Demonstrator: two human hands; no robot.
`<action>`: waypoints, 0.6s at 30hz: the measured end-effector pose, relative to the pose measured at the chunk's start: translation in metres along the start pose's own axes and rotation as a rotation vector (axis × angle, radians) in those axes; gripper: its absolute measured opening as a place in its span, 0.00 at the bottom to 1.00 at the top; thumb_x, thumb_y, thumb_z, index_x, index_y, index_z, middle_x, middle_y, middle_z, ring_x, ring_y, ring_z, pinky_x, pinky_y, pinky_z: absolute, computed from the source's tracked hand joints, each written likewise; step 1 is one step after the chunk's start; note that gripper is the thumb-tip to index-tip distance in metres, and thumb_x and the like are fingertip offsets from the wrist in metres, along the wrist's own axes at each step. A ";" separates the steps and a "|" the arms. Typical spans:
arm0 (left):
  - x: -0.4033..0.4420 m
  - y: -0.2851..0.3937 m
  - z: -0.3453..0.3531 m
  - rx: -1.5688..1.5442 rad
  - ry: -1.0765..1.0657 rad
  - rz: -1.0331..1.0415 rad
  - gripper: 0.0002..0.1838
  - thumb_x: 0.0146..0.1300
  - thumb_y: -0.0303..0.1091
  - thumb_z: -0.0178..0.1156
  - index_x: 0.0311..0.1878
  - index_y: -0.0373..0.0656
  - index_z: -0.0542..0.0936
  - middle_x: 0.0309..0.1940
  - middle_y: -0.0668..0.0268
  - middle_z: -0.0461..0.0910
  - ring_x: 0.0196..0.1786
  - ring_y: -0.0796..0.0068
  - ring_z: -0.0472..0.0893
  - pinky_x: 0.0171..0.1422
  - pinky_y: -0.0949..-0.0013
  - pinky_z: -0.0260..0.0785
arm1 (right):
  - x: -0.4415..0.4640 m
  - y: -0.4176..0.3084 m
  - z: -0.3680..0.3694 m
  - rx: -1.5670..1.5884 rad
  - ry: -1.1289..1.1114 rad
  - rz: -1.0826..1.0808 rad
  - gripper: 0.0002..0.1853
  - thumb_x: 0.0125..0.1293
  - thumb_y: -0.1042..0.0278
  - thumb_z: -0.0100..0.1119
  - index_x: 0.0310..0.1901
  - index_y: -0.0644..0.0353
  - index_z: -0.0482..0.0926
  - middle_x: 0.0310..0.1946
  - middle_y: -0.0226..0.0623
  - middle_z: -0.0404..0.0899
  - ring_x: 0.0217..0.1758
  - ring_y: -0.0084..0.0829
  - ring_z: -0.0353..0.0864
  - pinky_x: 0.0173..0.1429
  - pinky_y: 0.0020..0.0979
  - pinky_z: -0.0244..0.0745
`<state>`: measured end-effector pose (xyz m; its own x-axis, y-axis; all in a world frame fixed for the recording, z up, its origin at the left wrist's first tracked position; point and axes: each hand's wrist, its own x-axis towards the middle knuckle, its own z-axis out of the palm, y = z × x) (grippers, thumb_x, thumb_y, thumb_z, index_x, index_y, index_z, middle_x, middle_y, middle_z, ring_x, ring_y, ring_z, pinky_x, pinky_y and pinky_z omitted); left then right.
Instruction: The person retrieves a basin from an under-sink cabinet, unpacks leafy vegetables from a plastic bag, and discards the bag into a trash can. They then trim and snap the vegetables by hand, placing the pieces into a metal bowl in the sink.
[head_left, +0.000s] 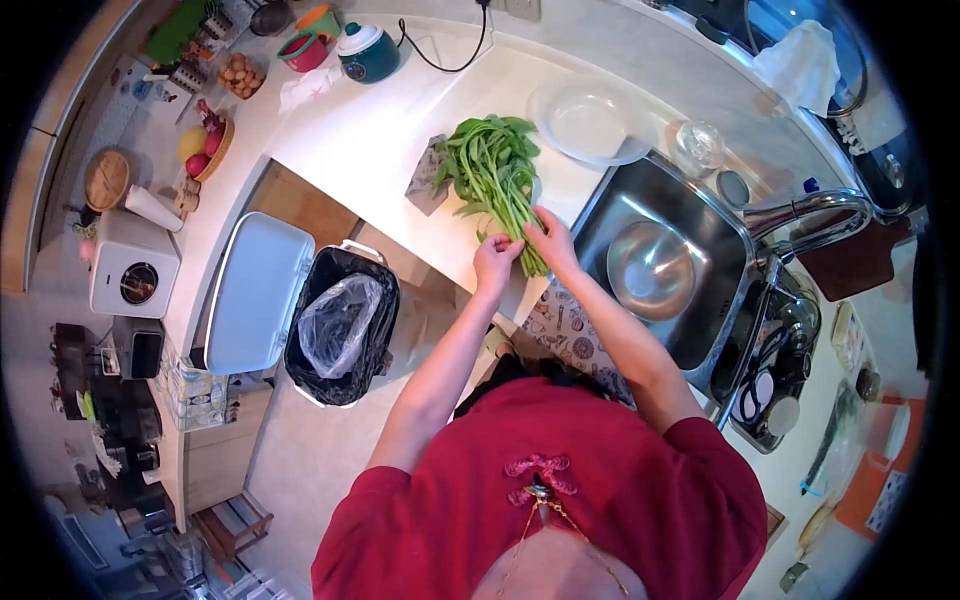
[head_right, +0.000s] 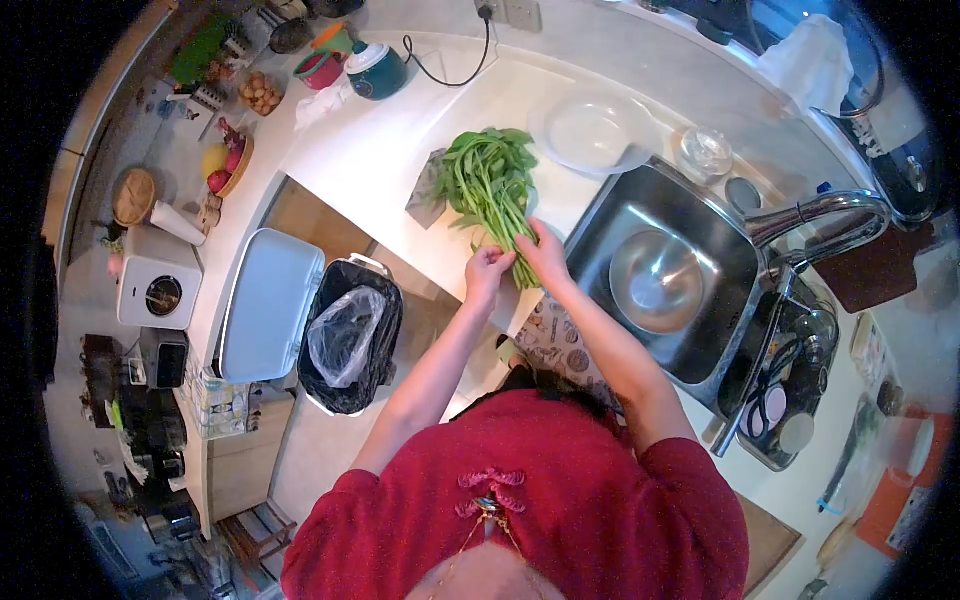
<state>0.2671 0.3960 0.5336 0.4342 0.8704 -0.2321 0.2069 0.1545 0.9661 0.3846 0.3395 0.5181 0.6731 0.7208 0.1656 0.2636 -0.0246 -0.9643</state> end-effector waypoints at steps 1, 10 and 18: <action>-0.002 0.004 -0.001 -0.001 0.002 -0.002 0.11 0.54 0.29 0.63 0.38 0.36 0.74 0.25 0.70 0.75 0.27 0.83 0.73 0.31 0.80 0.66 | 0.001 0.004 0.001 0.014 0.038 -0.005 0.24 0.57 0.64 0.57 0.53 0.68 0.70 0.43 0.48 0.78 0.48 0.34 0.77 0.52 0.29 0.69; -0.003 0.031 -0.008 -0.261 -0.066 -0.010 0.10 0.53 0.29 0.64 0.37 0.40 0.74 0.22 0.73 0.73 0.24 0.85 0.71 0.25 0.82 0.60 | -0.013 -0.033 -0.022 -0.340 0.059 -0.317 0.15 0.52 0.68 0.60 0.42 0.61 0.78 0.40 0.44 0.78 0.45 0.43 0.74 0.52 0.38 0.67; -0.003 0.070 -0.014 -0.157 -0.094 0.090 0.08 0.54 0.27 0.63 0.33 0.43 0.72 0.25 0.73 0.75 0.25 0.85 0.72 0.28 0.80 0.62 | -0.010 -0.035 -0.011 -0.478 0.003 -0.250 0.08 0.48 0.73 0.59 0.33 0.57 0.78 0.35 0.41 0.75 0.42 0.44 0.71 0.48 0.39 0.67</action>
<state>0.2678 0.4108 0.6034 0.5264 0.8375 -0.1466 0.0277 0.1555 0.9875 0.3759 0.3255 0.5521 0.5515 0.7431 0.3792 0.7007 -0.1659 -0.6939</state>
